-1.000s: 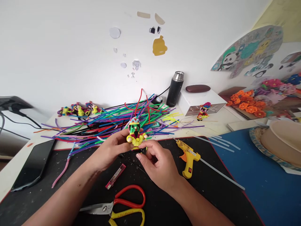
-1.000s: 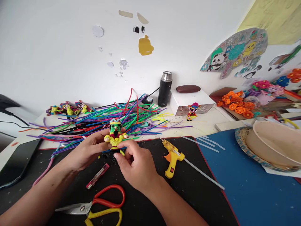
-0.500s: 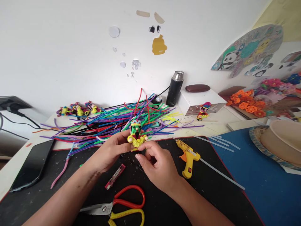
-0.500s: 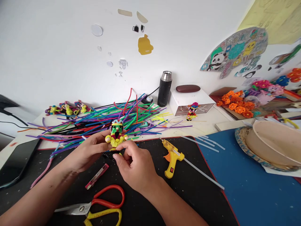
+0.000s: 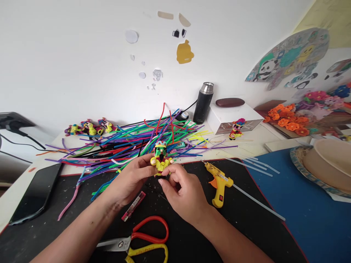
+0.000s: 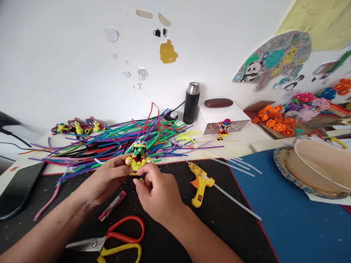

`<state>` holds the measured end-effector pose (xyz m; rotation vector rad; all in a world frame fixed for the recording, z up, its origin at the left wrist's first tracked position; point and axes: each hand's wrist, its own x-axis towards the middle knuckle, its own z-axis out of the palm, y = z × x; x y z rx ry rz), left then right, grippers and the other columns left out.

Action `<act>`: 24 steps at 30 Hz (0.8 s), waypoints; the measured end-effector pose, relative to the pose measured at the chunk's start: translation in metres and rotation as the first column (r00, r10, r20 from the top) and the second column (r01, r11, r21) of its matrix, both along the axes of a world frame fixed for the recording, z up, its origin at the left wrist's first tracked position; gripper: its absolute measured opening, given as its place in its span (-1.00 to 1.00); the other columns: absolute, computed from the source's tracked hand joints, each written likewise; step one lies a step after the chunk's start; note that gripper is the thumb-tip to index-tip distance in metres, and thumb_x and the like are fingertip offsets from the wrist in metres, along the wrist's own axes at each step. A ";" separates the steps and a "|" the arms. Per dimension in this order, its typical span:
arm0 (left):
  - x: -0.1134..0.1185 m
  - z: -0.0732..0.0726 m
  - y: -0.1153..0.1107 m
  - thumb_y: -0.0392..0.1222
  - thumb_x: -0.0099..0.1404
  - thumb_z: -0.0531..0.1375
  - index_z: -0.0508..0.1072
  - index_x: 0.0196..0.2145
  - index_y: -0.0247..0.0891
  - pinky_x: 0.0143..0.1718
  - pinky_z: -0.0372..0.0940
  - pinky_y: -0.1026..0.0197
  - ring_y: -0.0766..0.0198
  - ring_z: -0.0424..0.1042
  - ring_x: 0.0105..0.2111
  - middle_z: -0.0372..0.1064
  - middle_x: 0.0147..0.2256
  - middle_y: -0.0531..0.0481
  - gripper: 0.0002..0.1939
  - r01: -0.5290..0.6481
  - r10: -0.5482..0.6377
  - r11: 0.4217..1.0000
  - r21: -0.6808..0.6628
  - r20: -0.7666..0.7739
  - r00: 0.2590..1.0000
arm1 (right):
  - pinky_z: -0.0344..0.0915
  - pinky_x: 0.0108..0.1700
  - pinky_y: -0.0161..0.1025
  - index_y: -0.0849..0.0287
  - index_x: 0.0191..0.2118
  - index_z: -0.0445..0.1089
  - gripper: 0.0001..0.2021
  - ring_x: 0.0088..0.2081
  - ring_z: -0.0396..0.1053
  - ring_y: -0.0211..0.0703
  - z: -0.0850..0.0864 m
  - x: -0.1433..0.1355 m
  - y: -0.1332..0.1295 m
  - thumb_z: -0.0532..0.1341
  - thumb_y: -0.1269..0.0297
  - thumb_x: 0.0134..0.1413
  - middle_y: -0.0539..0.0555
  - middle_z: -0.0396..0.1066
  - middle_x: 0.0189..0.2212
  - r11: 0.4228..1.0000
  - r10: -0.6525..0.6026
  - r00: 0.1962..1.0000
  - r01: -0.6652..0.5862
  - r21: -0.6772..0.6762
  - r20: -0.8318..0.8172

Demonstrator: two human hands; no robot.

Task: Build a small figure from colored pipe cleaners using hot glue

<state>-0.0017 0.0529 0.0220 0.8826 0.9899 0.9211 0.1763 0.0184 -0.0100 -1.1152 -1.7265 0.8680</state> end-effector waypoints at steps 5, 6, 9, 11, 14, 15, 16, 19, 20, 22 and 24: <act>0.000 -0.002 0.000 -0.25 0.00 0.45 0.64 -0.31 -0.28 -0.28 0.31 0.24 0.20 0.46 -0.36 0.61 -0.30 -0.08 -0.76 -0.017 0.017 1.000 -0.024 -0.006 1.000 | 0.07 -0.49 -0.35 0.09 -0.17 0.42 -0.95 -0.63 0.15 -0.31 -0.001 -0.001 0.000 0.25 0.30 0.26 -0.19 0.17 -0.63 1.000 -0.011 1.000 0.011 -0.002 -0.002; 0.000 -0.003 0.000 -0.25 0.00 0.45 0.64 -0.31 -0.28 -0.28 0.31 0.24 0.20 0.46 -0.36 0.61 -0.30 -0.08 -0.76 -0.018 0.018 0.999 -0.030 -0.001 1.000 | 0.07 -0.49 -0.35 0.09 -0.18 0.42 -0.95 -0.63 0.15 -0.31 -0.001 -0.001 0.000 0.25 0.30 0.26 -0.19 0.17 -0.63 1.000 -0.011 1.000 0.011 0.001 -0.005; 0.000 -0.004 -0.001 -0.23 0.02 0.46 0.64 -0.31 -0.27 -0.28 0.34 0.24 0.21 0.46 -0.37 0.59 -0.31 -0.06 -0.77 -0.028 0.029 0.999 -0.044 0.020 0.999 | 0.07 -0.49 -0.35 0.09 -0.17 0.42 -0.94 -0.63 0.16 -0.32 -0.001 -0.001 0.000 0.25 0.31 0.26 -0.19 0.18 -0.63 1.000 -0.006 1.000 0.006 0.003 -0.016; 0.000 -0.003 -0.002 -0.24 0.01 0.47 0.64 -0.32 -0.26 -0.28 0.35 0.26 0.22 0.46 -0.36 0.58 -0.32 -0.04 -0.77 -0.032 0.034 0.998 -0.046 0.036 0.999 | 0.08 -0.49 -0.35 0.10 -0.15 0.42 -0.93 -0.63 0.18 -0.31 0.000 -0.001 -0.001 0.25 0.30 0.26 -0.19 0.19 -0.62 1.000 -0.001 1.000 0.001 0.002 -0.023; 0.000 -0.001 -0.002 -0.26 0.01 0.48 0.64 -0.30 -0.25 -0.26 0.37 0.26 0.22 0.47 -0.33 0.60 -0.29 -0.06 -0.75 -0.021 0.023 0.999 -0.042 0.051 0.998 | 0.09 -0.48 -0.35 0.10 -0.12 0.42 -0.91 -0.63 0.19 -0.31 0.000 -0.001 -0.002 0.25 0.30 0.27 -0.19 0.20 -0.62 1.000 0.000 1.000 0.000 0.003 -0.025; 0.000 -0.001 -0.002 -0.26 0.02 0.48 0.64 -0.29 -0.25 -0.25 0.37 0.26 0.21 0.48 -0.32 0.60 -0.28 -0.06 -0.75 -0.015 0.017 0.999 -0.039 0.054 0.998 | 0.09 -0.49 -0.35 0.10 -0.12 0.42 -0.91 -0.63 0.19 -0.31 0.000 -0.001 -0.002 0.25 0.30 0.27 -0.19 0.20 -0.62 1.000 -0.003 1.000 0.003 0.005 -0.024; 0.000 0.000 -0.002 -0.25 0.03 0.49 0.64 -0.28 -0.25 -0.24 0.37 0.26 0.21 0.49 -0.32 0.60 -0.27 -0.07 -0.74 -0.011 0.013 0.999 -0.034 0.058 0.998 | 0.09 -0.49 -0.35 0.09 -0.12 0.42 -0.91 -0.63 0.19 -0.31 0.000 -0.001 -0.002 0.25 0.30 0.27 -0.19 0.20 -0.63 1.000 -0.005 1.000 0.005 0.009 -0.023; -0.003 -0.002 0.000 -0.24 0.05 0.50 0.64 -0.27 -0.24 -0.20 0.39 0.25 0.18 0.53 -0.29 0.62 -0.27 -0.07 -0.74 -0.016 0.016 1.000 0.001 0.087 0.996 | 0.11 -0.49 -0.35 0.09 -0.12 0.42 -0.91 -0.62 0.20 -0.30 0.001 -0.002 -0.001 0.24 0.31 0.27 -0.19 0.19 -0.63 1.000 -0.018 0.999 0.018 0.018 -0.037; -0.004 -0.003 0.000 -0.24 0.05 0.50 0.64 -0.26 -0.23 -0.17 0.39 0.23 0.16 0.55 -0.27 0.63 -0.26 -0.08 -0.74 -0.025 0.023 1.000 0.015 0.099 0.995 | 0.11 -0.49 -0.35 0.10 -0.12 0.42 -0.91 -0.62 0.20 -0.30 0.002 -0.002 -0.001 0.24 0.31 0.27 -0.19 0.19 -0.63 1.000 -0.022 0.999 0.023 0.015 -0.047; -0.006 -0.004 0.001 -0.24 0.06 0.51 0.65 -0.24 -0.23 -0.12 0.41 0.19 0.10 0.58 -0.22 0.64 -0.23 -0.10 -0.73 -0.044 0.040 0.998 0.035 0.115 0.993 | 0.12 -0.49 -0.34 0.10 -0.11 0.41 -0.89 -0.61 0.20 -0.29 0.003 -0.002 0.000 0.23 0.30 0.27 -0.19 0.19 -0.63 0.999 -0.034 0.997 0.033 -0.007 -0.076; -0.008 -0.005 0.002 -0.23 0.06 0.51 0.65 -0.22 -0.22 -0.09 0.42 0.16 0.06 0.60 -0.19 0.65 -0.22 -0.11 -0.71 -0.055 0.049 0.997 0.045 0.125 0.991 | 0.12 -0.49 -0.34 0.11 -0.11 0.40 -0.89 -0.61 0.19 -0.29 0.004 -0.002 0.001 0.23 0.29 0.26 -0.19 0.18 -0.63 0.999 -0.043 0.992 0.040 -0.031 -0.115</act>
